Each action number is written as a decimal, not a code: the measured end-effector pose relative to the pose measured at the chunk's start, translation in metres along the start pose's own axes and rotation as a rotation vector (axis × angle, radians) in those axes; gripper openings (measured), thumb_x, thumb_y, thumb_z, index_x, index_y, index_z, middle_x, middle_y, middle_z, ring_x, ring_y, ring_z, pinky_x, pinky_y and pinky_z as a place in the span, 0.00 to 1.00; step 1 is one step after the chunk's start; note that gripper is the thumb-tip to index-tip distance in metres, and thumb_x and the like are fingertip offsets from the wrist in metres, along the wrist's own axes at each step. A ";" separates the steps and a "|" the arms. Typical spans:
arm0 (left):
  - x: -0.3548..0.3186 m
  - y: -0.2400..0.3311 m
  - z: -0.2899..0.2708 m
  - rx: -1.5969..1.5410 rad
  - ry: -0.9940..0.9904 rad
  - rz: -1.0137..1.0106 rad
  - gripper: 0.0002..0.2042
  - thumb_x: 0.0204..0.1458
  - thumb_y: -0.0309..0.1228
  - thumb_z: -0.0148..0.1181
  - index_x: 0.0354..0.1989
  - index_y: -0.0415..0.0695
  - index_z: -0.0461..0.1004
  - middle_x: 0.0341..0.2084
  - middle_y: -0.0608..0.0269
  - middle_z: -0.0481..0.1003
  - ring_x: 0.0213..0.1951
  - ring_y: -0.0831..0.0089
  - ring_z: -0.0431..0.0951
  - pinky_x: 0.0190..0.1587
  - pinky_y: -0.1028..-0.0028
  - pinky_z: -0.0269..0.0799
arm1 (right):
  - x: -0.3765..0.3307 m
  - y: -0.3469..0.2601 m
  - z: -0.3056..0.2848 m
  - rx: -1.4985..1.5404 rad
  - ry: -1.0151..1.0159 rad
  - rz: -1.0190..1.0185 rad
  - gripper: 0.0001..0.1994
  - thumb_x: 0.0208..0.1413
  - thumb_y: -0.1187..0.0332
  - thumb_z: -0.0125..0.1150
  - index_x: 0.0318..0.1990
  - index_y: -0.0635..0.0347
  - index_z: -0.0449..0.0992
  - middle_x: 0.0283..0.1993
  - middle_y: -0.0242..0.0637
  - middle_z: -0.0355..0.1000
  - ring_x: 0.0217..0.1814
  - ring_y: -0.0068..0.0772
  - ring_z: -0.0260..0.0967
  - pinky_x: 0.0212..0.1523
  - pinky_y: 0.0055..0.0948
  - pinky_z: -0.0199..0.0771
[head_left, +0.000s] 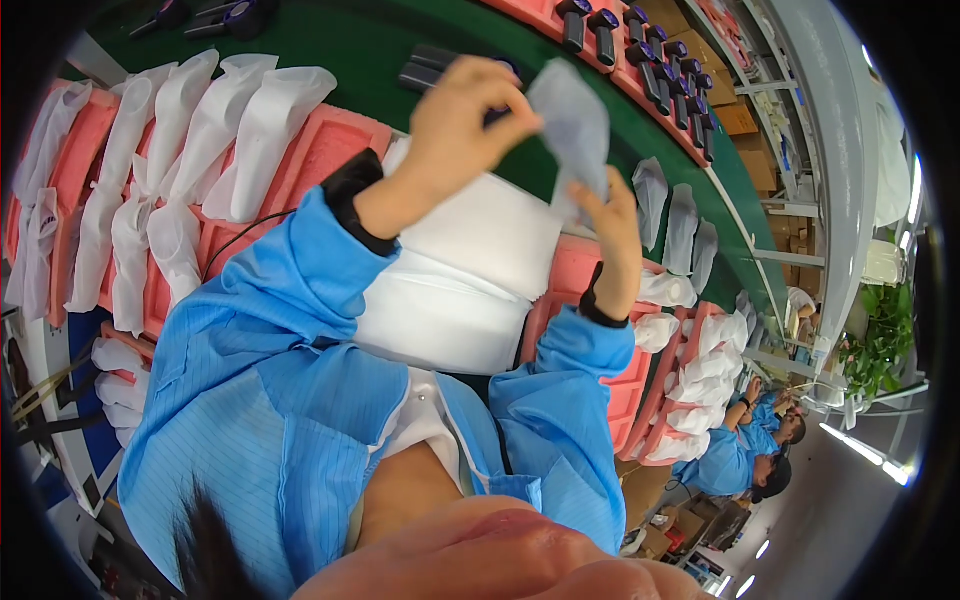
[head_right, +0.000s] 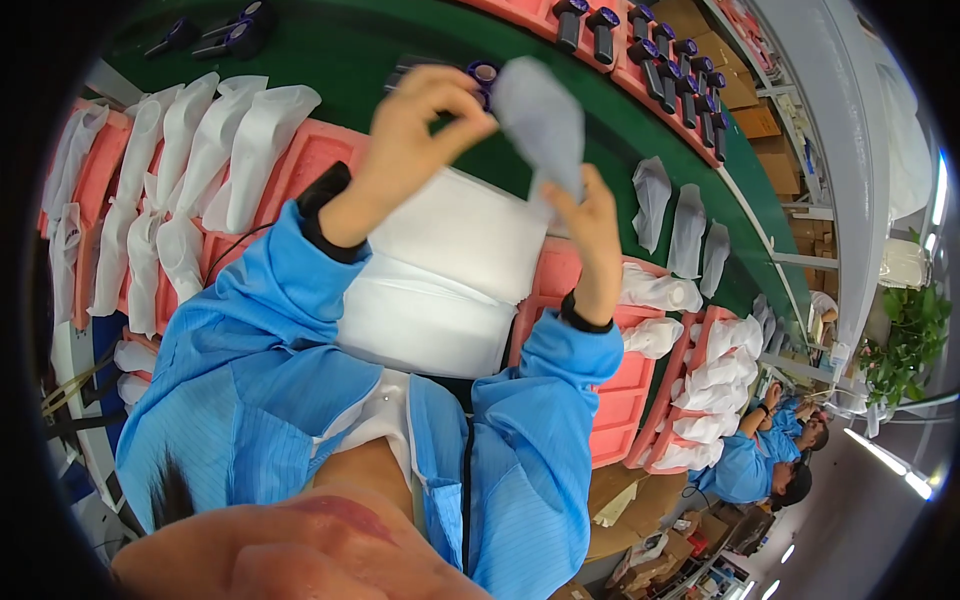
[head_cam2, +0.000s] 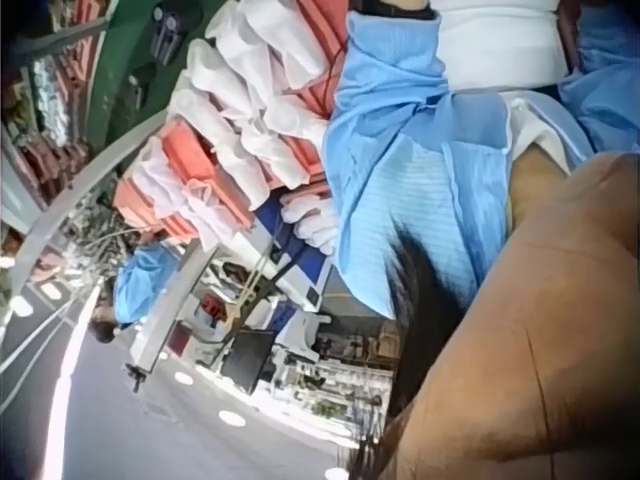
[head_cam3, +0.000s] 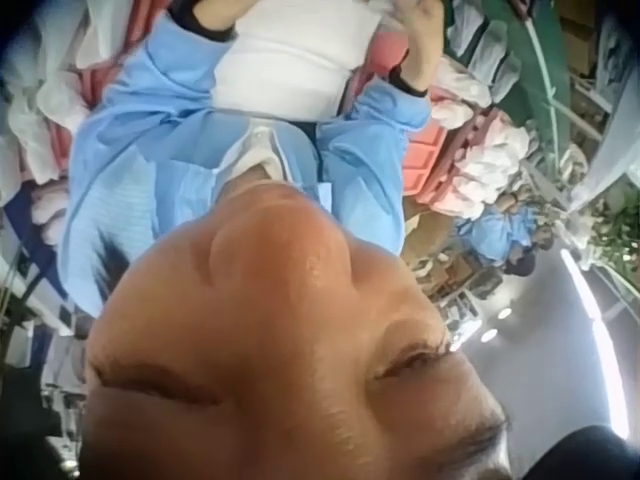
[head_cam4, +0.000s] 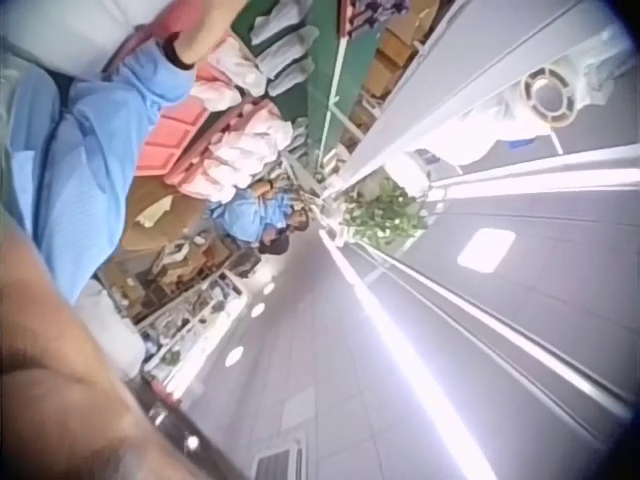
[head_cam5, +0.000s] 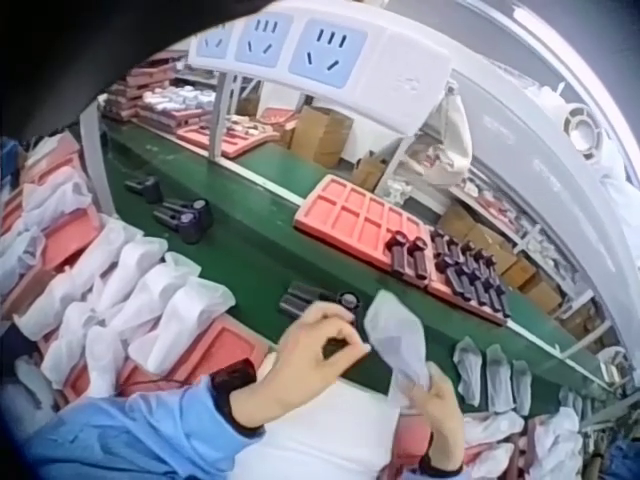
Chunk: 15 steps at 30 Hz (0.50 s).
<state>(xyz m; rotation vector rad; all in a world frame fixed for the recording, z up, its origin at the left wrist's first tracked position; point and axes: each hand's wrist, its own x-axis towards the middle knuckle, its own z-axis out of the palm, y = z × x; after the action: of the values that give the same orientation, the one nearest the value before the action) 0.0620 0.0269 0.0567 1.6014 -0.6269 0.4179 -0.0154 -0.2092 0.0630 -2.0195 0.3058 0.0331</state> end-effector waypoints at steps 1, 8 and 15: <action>-0.008 -0.002 0.008 0.038 -0.097 0.047 0.04 0.46 0.27 0.64 0.28 0.43 0.75 0.37 0.61 0.72 0.39 0.63 0.74 0.43 0.69 0.70 | 0.019 0.013 -0.004 -0.059 0.112 0.002 0.16 0.48 0.67 0.66 0.44 0.62 0.71 0.33 0.33 0.73 0.32 0.23 0.70 0.30 0.26 0.69; -0.082 0.010 0.059 0.210 -0.677 0.053 0.14 0.40 0.36 0.68 0.33 0.44 0.73 0.31 0.58 0.70 0.35 0.60 0.74 0.35 0.65 0.70 | 0.081 0.116 -0.010 -1.261 0.756 -0.132 0.26 0.48 0.63 0.65 0.53 0.66 0.67 0.49 0.52 0.71 0.50 0.55 0.69 0.50 0.41 0.69; -0.098 -0.001 0.070 0.350 -0.656 0.189 0.13 0.42 0.37 0.66 0.33 0.44 0.73 0.33 0.58 0.69 0.36 0.63 0.73 0.39 0.66 0.70 | 0.108 0.054 0.078 -0.379 0.127 -0.309 0.34 0.39 0.61 0.74 0.53 0.68 0.68 0.52 0.46 0.71 0.53 0.38 0.68 0.51 0.32 0.69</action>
<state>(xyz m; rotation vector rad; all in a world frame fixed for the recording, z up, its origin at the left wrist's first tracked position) -0.0202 -0.0272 -0.0125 2.0352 -1.2621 0.1301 0.0849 -0.1847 -0.0370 -2.4305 0.0653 -0.2477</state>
